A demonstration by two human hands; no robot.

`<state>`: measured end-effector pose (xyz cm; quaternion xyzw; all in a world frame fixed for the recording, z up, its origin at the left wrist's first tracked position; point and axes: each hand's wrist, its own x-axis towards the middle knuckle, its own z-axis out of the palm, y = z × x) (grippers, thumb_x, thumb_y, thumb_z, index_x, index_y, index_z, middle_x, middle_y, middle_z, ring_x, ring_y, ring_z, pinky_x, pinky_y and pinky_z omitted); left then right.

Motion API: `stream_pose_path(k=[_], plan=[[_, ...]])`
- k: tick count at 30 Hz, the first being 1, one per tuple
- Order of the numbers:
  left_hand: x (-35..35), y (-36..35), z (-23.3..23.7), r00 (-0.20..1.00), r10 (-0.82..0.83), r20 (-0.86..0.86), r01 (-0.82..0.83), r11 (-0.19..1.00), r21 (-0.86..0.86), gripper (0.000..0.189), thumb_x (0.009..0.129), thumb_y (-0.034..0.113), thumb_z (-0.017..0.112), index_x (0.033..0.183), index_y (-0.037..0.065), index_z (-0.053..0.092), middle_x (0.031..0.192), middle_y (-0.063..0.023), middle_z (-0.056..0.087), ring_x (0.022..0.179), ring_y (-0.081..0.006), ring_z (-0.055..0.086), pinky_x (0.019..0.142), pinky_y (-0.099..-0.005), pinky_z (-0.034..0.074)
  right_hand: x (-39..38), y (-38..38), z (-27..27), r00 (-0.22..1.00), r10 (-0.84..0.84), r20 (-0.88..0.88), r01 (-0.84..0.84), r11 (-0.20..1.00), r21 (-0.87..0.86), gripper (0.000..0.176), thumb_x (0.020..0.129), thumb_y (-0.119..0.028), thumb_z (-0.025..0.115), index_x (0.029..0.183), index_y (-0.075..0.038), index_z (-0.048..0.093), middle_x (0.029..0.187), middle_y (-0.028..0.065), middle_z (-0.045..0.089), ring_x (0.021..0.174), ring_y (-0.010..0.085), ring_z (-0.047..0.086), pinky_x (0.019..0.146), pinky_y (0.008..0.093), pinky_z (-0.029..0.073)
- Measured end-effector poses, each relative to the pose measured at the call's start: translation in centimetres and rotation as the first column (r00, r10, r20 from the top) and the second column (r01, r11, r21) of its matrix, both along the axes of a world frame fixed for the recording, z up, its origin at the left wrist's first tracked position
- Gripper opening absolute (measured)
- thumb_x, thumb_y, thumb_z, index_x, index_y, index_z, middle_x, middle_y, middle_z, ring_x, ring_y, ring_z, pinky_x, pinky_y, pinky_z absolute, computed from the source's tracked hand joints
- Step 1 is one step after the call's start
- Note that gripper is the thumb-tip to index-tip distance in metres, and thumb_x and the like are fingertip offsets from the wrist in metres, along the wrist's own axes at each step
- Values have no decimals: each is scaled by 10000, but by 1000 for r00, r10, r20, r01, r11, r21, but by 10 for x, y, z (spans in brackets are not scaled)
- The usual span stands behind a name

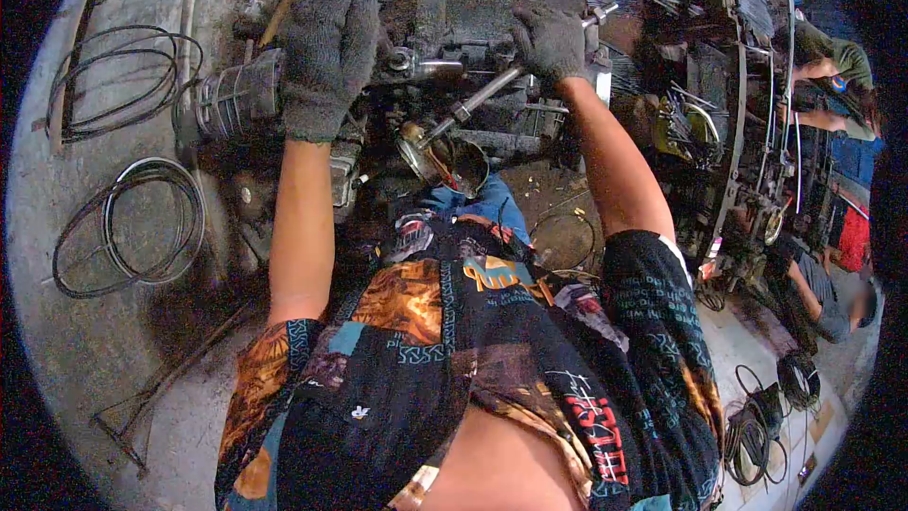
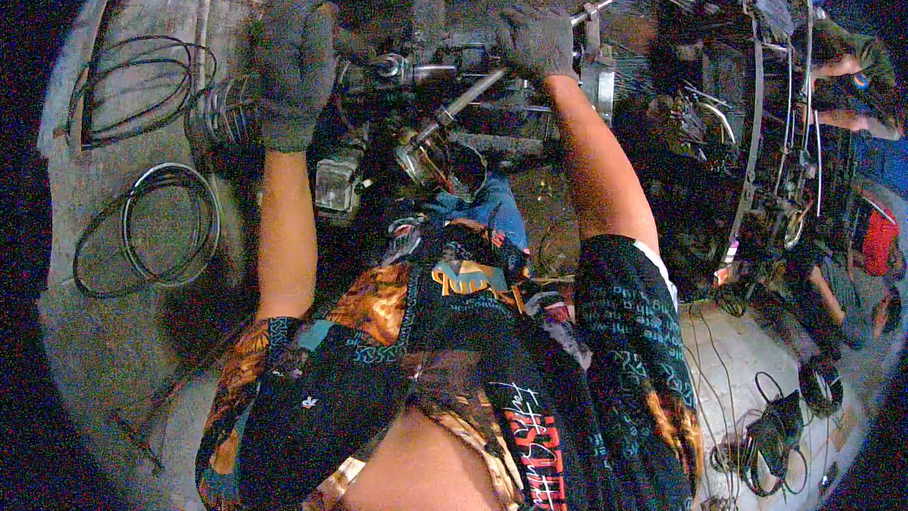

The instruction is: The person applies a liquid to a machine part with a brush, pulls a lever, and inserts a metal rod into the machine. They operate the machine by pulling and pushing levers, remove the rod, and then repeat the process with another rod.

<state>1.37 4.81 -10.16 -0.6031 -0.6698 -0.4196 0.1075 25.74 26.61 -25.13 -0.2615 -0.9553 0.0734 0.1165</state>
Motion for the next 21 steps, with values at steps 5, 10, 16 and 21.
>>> stream_pose_path(k=[5, 10, 16, 21], plan=[[4, 1, 9, 999, -40, 2, 40, 996, 77, 219, 992, 107, 630, 1203, 64, 667, 1149, -144, 685, 1130, -351, 638, 1029, -452, 487, 0, 3, -4, 1000, -3, 5, 3, 1000, -3, 357, 932, -416, 608, 1122, -165, 776, 1147, 93, 751, 1075, 314, 690, 952, 464, 501], [1, -1, 6, 1000, -5, -15, 6, 999, 38, 216, 1000, 114, 618, 1203, 57, 666, 1159, -147, 680, 1130, -354, 635, 1029, -456, 487, -2, 2, -1, 996, -15, 87, 18, 1000, -26, 345, 937, -413, 608, 1117, -172, 779, 1124, 90, 754, 1053, 314, 694, 930, 466, 504], [1, -3, 7, 1000, 7, -14, -7, 1000, 14, 211, 1005, 121, 612, 1198, 53, 665, 1153, -147, 678, 1119, -357, 634, 1023, -456, 491, 1, 2, -7, 1000, -6, 18, 6, 1000, 31, 346, 952, -410, 603, 1103, -156, 782, 1109, 93, 754, 1032, 316, 696, 927, 463, 497], [-1, -2, 5, 998, 28, -62, -28, 1000, 0, 200, 1010, 126, 609, 1187, 51, 664, 1141, -145, 676, 1104, -358, 635, 1009, -458, 494, 0, 0, 3, 999, 6, 34, -5, 999, -34, 357, 960, -413, 590, 1113, -149, 774, 1121, 96, 753, 1048, 315, 694, 929, 462, 496]])
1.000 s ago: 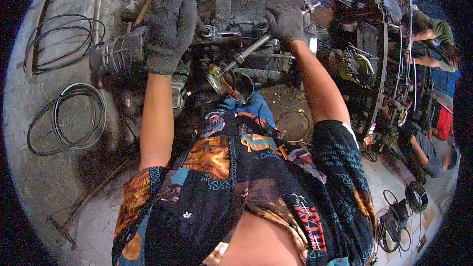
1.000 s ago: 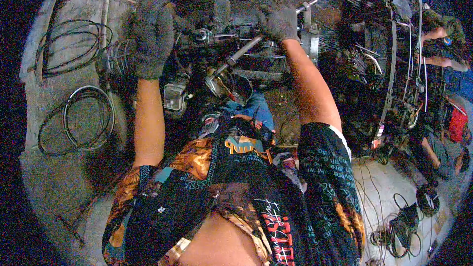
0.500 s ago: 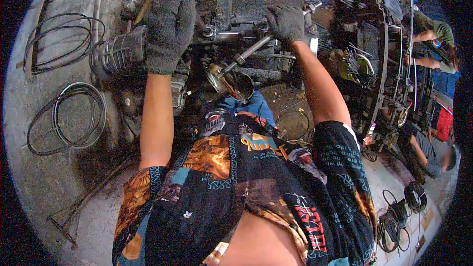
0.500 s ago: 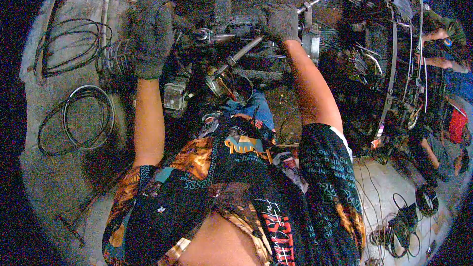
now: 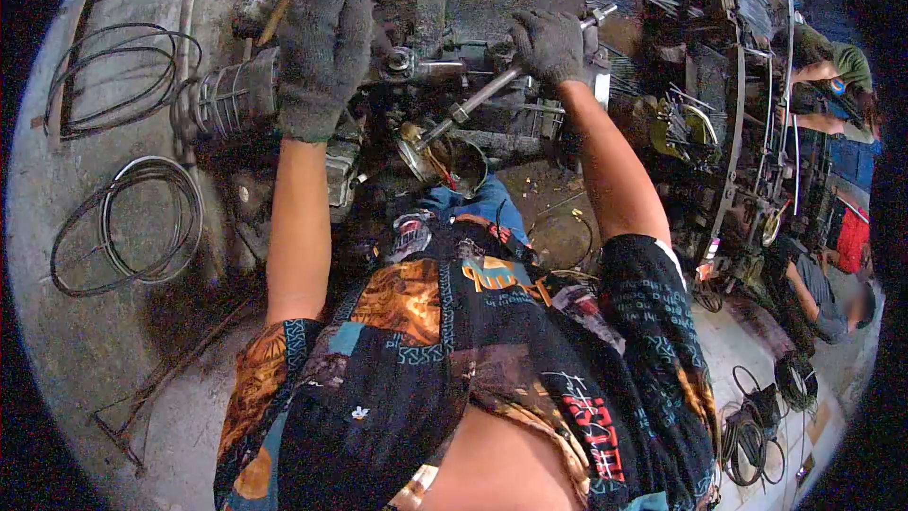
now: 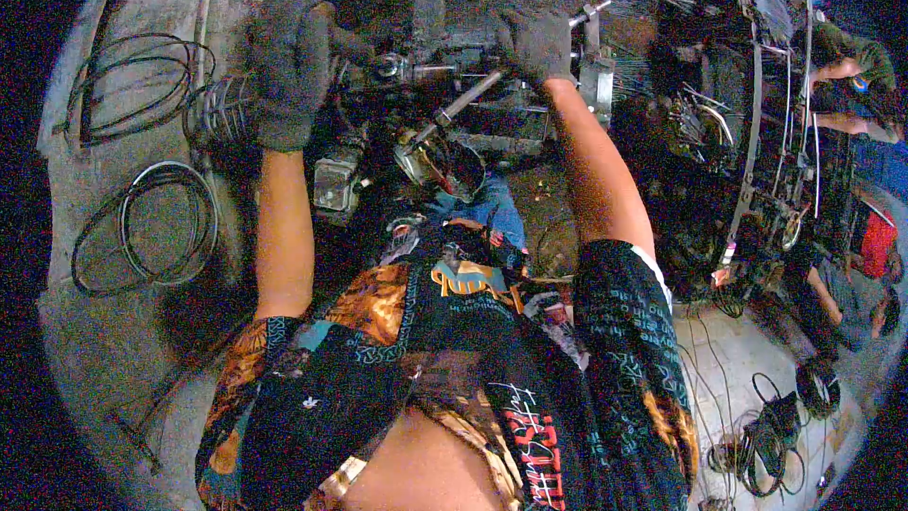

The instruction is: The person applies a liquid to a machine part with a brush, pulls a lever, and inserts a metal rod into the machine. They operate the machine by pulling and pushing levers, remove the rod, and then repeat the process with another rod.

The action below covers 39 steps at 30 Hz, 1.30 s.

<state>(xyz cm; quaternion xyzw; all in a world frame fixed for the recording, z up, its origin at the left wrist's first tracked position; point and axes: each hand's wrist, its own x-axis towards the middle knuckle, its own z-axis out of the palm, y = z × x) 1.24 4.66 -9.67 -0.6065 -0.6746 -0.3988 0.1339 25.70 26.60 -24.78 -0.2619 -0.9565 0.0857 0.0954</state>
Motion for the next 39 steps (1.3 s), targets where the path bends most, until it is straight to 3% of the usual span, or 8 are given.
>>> stream_pose_path(k=[5, 8, 23, 27, 30, 35, 37, 39], plan=[[3, -1, 4, 995, -76, 65, 71, 995, 74, 196, 1003, 118, 613, 1181, 50, 659, 1145, -144, 669, 1108, -351, 628, 1020, -457, 483, -2, -2, 0, 995, 21, -102, -16, 999, 51, 354, 954, -409, 590, 1114, -149, 770, 1109, 91, 756, 1030, 319, 700, 920, 462, 501], [-2, -1, 3, 999, -33, 10, 33, 999, 6, 207, 1000, 114, 617, 1193, 51, 660, 1151, -145, 669, 1114, -346, 626, 1023, -452, 481, -2, 1, -6, 993, 34, -116, -25, 997, 78, 355, 947, -409, 590, 1105, -150, 773, 1097, 88, 758, 1011, 318, 702, 900, 463, 506], [4, -3, 7, 997, -51, 63, 48, 998, 46, 208, 998, 101, 612, 1192, 49, 668, 1149, -146, 681, 1118, -345, 637, 1032, -444, 487, -2, -3, -2, 1000, -15, 16, 15, 1000, 20, 355, 932, -431, 595, 1098, -186, 790, 1085, 92, 758, 1017, 320, 696, 902, 466, 497], [1, -2, 6, 995, -68, 75, 64, 996, 57, 206, 999, 104, 610, 1189, 52, 669, 1152, -146, 681, 1124, -346, 636, 1037, -444, 485, -2, -2, -5, 998, 10, -60, -7, 999, 40, 377, 940, -447, 588, 1120, -178, 783, 1076, 92, 752, 1014, 323, 692, 921, 474, 489], [0, -3, 7, 999, -21, 35, 23, 999, -45, 207, 997, 104, 615, 1190, 51, 668, 1150, -148, 681, 1125, -346, 636, 1038, -443, 485, -1, -5, 0, 998, 4, -56, -3, 1000, 21, 380, 946, -444, 581, 1128, -175, 779, 1082, 93, 749, 1021, 329, 687, 924, 478, 488], [4, -1, 5, 995, -51, 83, 48, 998, 41, 213, 994, 104, 624, 1195, 52, 668, 1152, -148, 681, 1139, -347, 634, 1044, -442, 481, -1, -1, -8, 989, 46, -141, -39, 998, 57, 372, 949, -425, 577, 1131, -169, 777, 1091, 96, 748, 1026, 333, 684, 936, 473, 488], [5, -2, 7, 998, -36, 53, 34, 999, 29, 212, 994, 103, 622, 1195, 51, 667, 1149, -149, 681, 1137, -348, 634, 1043, -442, 482, -1, -3, -3, 1000, -5, 16, 5, 1000, 19, 372, 951, -419, 573, 1135, -166, 775, 1110, 92, 749, 1025, 332, 684, 941, 473, 486], [5, -2, 8, 1000, -20, 21, 20, 1000, 18, 212, 995, 102, 621, 1195, 51, 667, 1146, -150, 680, 1136, -349, 635, 1042, -442, 482, -1, 0, -6, 1000, 3, -26, -2, 1000, 21, 375, 950, -421, 574, 1140, -167, 774, 1114, 92, 748, 1026, 333, 684, 940, 476, 484]])
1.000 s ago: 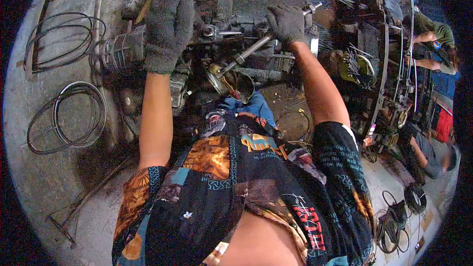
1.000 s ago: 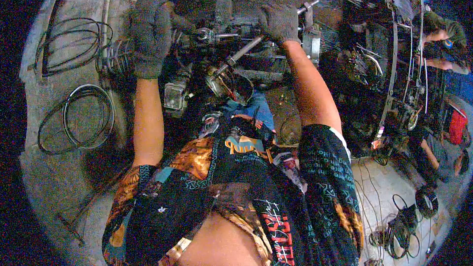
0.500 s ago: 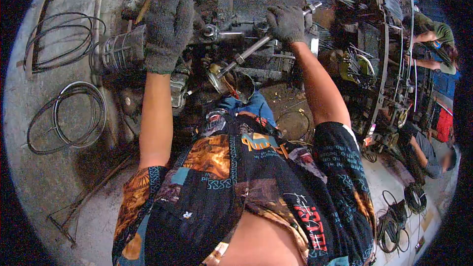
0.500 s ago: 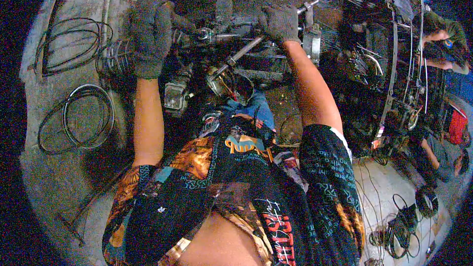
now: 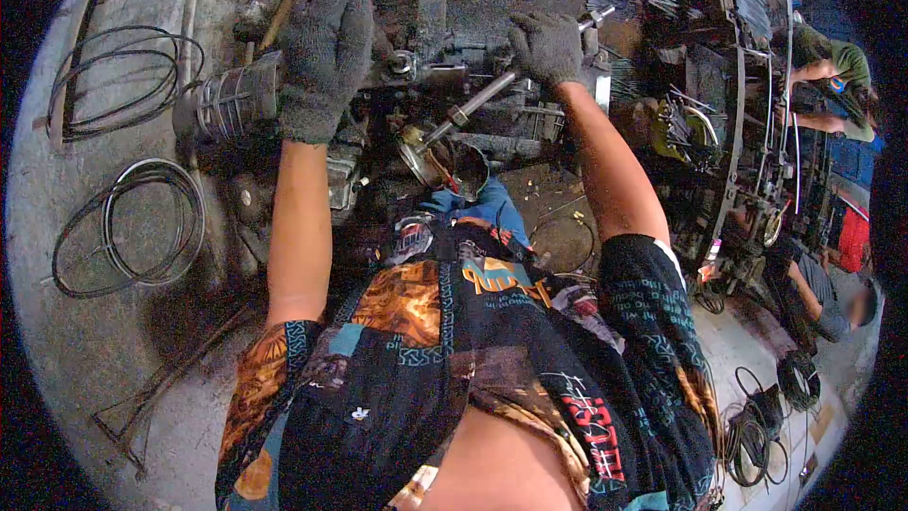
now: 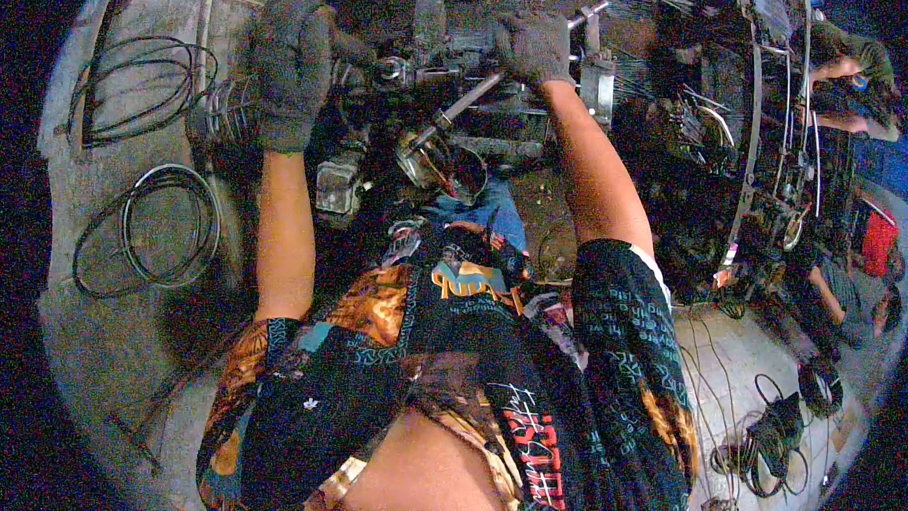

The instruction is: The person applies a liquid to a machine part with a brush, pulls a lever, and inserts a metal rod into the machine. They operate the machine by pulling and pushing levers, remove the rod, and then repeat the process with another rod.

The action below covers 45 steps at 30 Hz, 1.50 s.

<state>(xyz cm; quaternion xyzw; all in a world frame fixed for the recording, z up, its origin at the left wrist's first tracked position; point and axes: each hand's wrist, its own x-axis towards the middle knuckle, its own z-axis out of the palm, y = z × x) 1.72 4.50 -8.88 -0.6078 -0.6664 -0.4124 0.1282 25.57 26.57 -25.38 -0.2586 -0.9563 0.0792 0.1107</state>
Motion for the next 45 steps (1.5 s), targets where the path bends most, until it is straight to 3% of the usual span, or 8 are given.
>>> stream_pose_path(k=[2, 4, 8, 23, 30, 36, 39, 45], plan=[[0, -1, 0, 1000, 19, 4, -19, 999, -25, 216, 987, 84, 626, 1196, 48, 664, 1138, -149, 680, 1122, -348, 637, 1033, -441, 485, -1, 0, 0, 999, 9, -44, -9, 1000, -3, 378, 948, -423, 575, 1144, -167, 772, 1119, 92, 747, 1027, 334, 683, 939, 480, 483], [-1, -1, -1, 1000, 16, 21, -16, 1000, -25, 216, 986, 81, 628, 1195, 47, 665, 1138, -149, 679, 1117, -349, 637, 1030, -439, 487, -2, -2, 4, 996, -24, 89, 26, 999, -22, 380, 944, -423, 576, 1147, -169, 772, 1104, 95, 749, 1021, 335, 684, 934, 481, 482], [-3, -1, -3, 995, -41, 87, 39, 999, 24, 214, 988, 79, 624, 1195, 47, 666, 1139, -150, 679, 1120, -349, 635, 1033, -435, 485, -2, -2, 8, 1000, 0, 15, 0, 1000, -16, 386, 942, -425, 571, 1150, -170, 772, 1076, 106, 750, 1004, 337, 686, 931, 478, 485], [-5, -3, -1, 998, -34, 56, 33, 999, 17, 212, 1000, 114, 612, 1194, 49, 669, 1151, -148, 679, 1125, -347, 633, 1053, -447, 470, -5, -4, 5, 995, -38, 95, 41, 999, -30, 366, 945, -424, 558, 1120, -191, 779, 1043, 96, 751, 1002, 322, 687, 933, 474, 472], [-5, -3, -7, 999, -30, 45, 28, 998, 51, 203, 998, 108, 615, 1185, 52, 670, 1149, -145, 679, 1135, -344, 632, 1056, -446, 470, -5, -5, 7, 1000, -3, 17, 3, 1000, -20, 350, 933, -403, 578, 1090, -165, 781, 1000, 117, 750, 966, 339, 691, 892, 479, 490], [-5, -7, -4, 999, 41, 20, -40, 998, -57, 210, 996, 91, 614, 1198, 56, 660, 1162, -142, 676, 1151, -339, 627, 1055, -439, 471, -7, -3, 5, 1000, 11, 4, -11, 999, -41, 339, 924, -392, 588, 1060, -151, 784, 985, 123, 748, 928, 362, 692, 869, 497, 502], [-4, -7, -3, 997, -31, 65, 28, 999, 45, 210, 997, 94, 611, 1199, 57, 659, 1168, -140, 674, 1154, -342, 624, 1056, -442, 469, -6, -3, -1, 999, 6, -34, -6, 1000, -9, 338, 920, -393, 590, 1053, -153, 787, 991, 121, 748, 927, 358, 692, 872, 492, 503], [-8, -8, -9, 998, 42, 48, -39, 998, -53, 215, 999, 99, 605, 1202, 58, 663, 1167, -140, 678, 1154, -344, 623, 1058, -447, 464, -7, -3, 4, 1000, 7, 25, -7, 1000, -7, 351, 909, -392, 592, 1063, -147, 790, 1000, 125, 748, 922, 358, 694, 860, 484, 512]])
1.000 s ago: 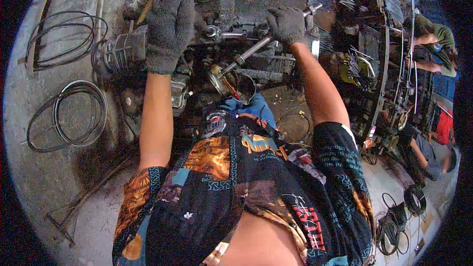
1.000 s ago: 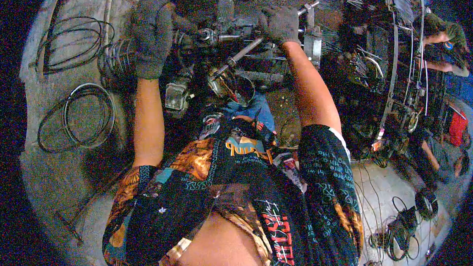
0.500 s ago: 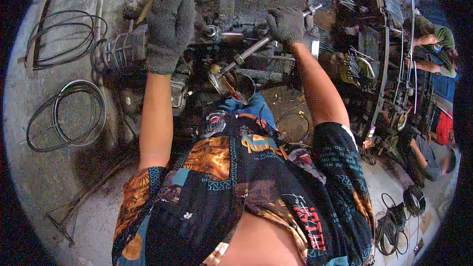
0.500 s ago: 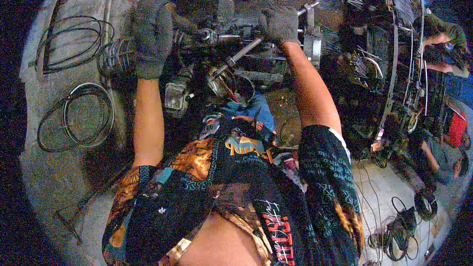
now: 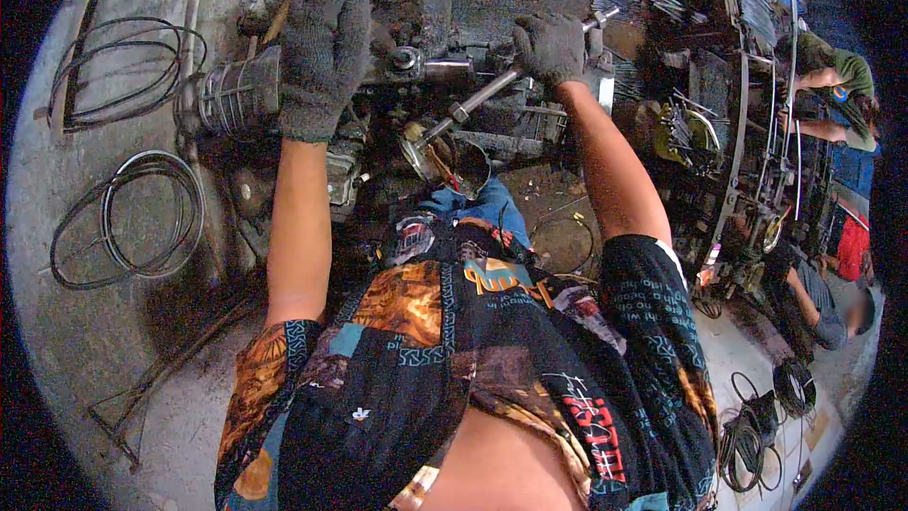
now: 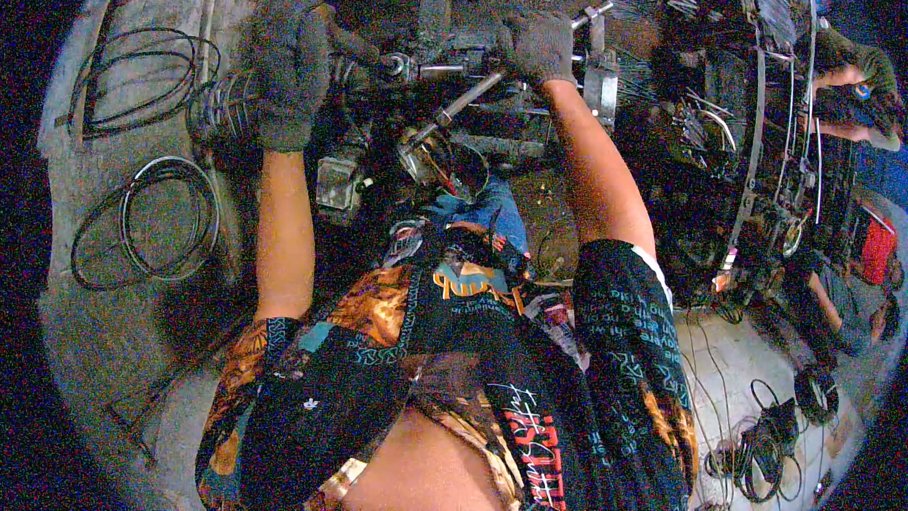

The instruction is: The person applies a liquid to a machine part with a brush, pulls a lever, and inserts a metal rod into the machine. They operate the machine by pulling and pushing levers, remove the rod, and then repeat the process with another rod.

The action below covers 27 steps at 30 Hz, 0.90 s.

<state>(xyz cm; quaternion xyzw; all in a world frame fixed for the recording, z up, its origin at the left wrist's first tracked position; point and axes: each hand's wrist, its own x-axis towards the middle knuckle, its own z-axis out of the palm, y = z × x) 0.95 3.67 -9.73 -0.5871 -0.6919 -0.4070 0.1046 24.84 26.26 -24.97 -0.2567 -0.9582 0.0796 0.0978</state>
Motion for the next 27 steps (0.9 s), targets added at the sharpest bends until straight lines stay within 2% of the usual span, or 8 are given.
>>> stream_pose_path(k=[2, 5, 8, 10, 13, 22, 25, 27], plan=[[1, 0, 2, 998, -57, 7, 56, 996, 76, 211, 1003, 108, 599, 1195, 57, 669, 1168, -141, 680, 1149, -347, 623, 1060, -450, 461, -1, 0, 0, 1000, 13, 0, -13, 1000, 2, 357, 909, -393, 589, 1069, -145, 790, 1007, 127, 749, 921, 359, 694, 853, 483, 516], [1, 1, 4, 999, -30, 21, 29, 998, 55, 205, 1005, 111, 596, 1187, 56, 674, 1168, -141, 679, 1148, -349, 623, 1065, -448, 458, 0, 0, 0, 987, 38, -153, -40, 999, -9, 359, 910, -394, 587, 1067, -143, 790, 1021, 127, 752, 929, 354, 693, 851, 477, 514], [2, 1, 5, 1000, -19, -22, 20, 998, 52, 209, 1003, 105, 601, 1194, 57, 670, 1163, -144, 678, 1149, -349, 623, 1064, -444, 460, -1, -2, -1, 996, 22, -89, -19, 999, 27, 350, 908, -394, 590, 1054, -147, 790, 1027, 128, 754, 945, 347, 692, 871, 481, 504], [0, 1, 0, 999, -36, 10, 35, 997, 62, 209, 1003, 104, 602, 1196, 58, 668, 1164, -146, 677, 1153, -348, 622, 1063, -445, 462, -2, -1, 1, 998, -18, 59, 18, 1000, -6, 342, 906, -397, 596, 1043, -151, 791, 1022, 124, 754, 958, 339, 693, 894, 492, 494], [-1, 1, -3, 998, -59, 12, 58, 994, 89, 208, 1003, 105, 603, 1196, 56, 665, 1164, -149, 677, 1151, -347, 622, 1057, -449, 466, 0, -1, -2, 995, 29, -93, -26, 999, 34, 336, 909, -397, 596, 1038, -156, 791, 1016, 119, 754, 959, 344, 691, 895, 503, 490], [4, 3, 5, 999, -41, -6, 42, 995, 87, 199, 999, 89, 611, 1187, 59, 666, 1144, -142, 677, 1133, -342, 625, 1047, -446, 469, -3, 0, 1, 999, -4, 46, 5, 1000, -12, 311, 911, -384, 612, 1025, -162, 796, 986, 116, 755, 951, 342, 694, 885, 492, 495], [3, 3, 0, 999, -51, 0, 50, 993, 107, 202, 999, 90, 614, 1191, 59, 667, 1136, -142, 678, 1128, -342, 626, 1048, -441, 469, -2, 0, -6, 999, -27, -33, 26, 999, -36, 317, 917, -390, 607, 1036, -166, 796, 979, 123, 753, 940, 352, 693, 881, 493, 496], [1, 2, -1, 999, -48, 6, 47, 994, 101, 204, 998, 92, 615, 1193, 57, 667, 1137, -143, 679, 1126, -341, 628, 1049, -439, 468, -4, -1, 2, 999, -27, 31, 28, 999, -37, 322, 921, -392, 600, 1046, -170, 795, 980, 127, 753, 935, 356, 694, 879, 495, 498]])
